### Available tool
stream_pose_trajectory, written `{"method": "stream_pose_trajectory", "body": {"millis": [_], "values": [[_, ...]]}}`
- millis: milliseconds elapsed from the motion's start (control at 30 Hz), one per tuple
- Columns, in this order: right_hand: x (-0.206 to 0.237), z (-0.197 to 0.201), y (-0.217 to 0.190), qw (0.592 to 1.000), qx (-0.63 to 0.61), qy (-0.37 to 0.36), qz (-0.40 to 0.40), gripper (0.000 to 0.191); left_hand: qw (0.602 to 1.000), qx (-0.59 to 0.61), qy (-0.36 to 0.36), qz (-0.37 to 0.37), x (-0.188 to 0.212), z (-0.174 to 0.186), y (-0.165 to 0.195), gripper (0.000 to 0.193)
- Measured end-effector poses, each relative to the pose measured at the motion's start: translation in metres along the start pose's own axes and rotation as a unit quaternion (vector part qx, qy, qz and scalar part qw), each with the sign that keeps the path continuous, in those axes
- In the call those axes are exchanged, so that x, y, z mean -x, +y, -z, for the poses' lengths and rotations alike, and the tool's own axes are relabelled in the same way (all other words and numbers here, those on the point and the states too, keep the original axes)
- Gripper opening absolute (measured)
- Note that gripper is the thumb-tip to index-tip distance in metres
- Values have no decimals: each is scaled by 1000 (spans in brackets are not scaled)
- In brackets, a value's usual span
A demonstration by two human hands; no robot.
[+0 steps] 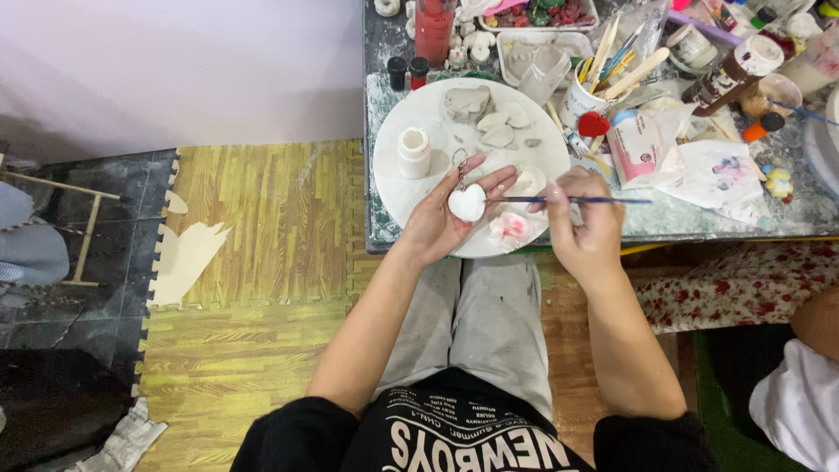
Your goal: The person holds a white heart-shaped ceramic keychain in the left hand and uses a small brush in the right hand to apply white paint to its surface. The person repeatedly dips the brush into a paint container on a nearby plate and continues painting the keychain.
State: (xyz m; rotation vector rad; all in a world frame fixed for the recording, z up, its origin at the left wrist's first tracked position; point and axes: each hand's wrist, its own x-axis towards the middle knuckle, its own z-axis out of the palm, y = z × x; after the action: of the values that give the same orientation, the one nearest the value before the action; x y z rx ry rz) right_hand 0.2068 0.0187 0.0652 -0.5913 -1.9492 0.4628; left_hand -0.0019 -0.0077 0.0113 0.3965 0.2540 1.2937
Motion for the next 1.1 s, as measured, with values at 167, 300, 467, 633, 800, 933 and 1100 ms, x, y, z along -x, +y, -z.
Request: {"method": "stream_pose_trajectory", "body": {"millis": [167,300,467,633,800,933,1100], "values": [[3,-1,7,997,-31,33,61,10,1000,21,-3,3,1,0,-1,49],[5,-2,9,989,23,-28,141,7,999,43,9,0,-2,0,0,49],[10,6,6,987,56,-78,127,9,1000,20,-8,-2,-2,2,-1,49],[17,5,8,989,31,-37,141,12,1000,15,1,5,-2,4,-1,49],[24,1,19,981,57,-71,169,11,999,47,-11,-15,-2,3,-1,49],[32,-2,26,983,14,-52,174,13,1000,11,14,-8,-3,0,1,50],[38,-3,26,984,35,-1,174,15,1000,17,3,-5,0,-2,1,49]]}}
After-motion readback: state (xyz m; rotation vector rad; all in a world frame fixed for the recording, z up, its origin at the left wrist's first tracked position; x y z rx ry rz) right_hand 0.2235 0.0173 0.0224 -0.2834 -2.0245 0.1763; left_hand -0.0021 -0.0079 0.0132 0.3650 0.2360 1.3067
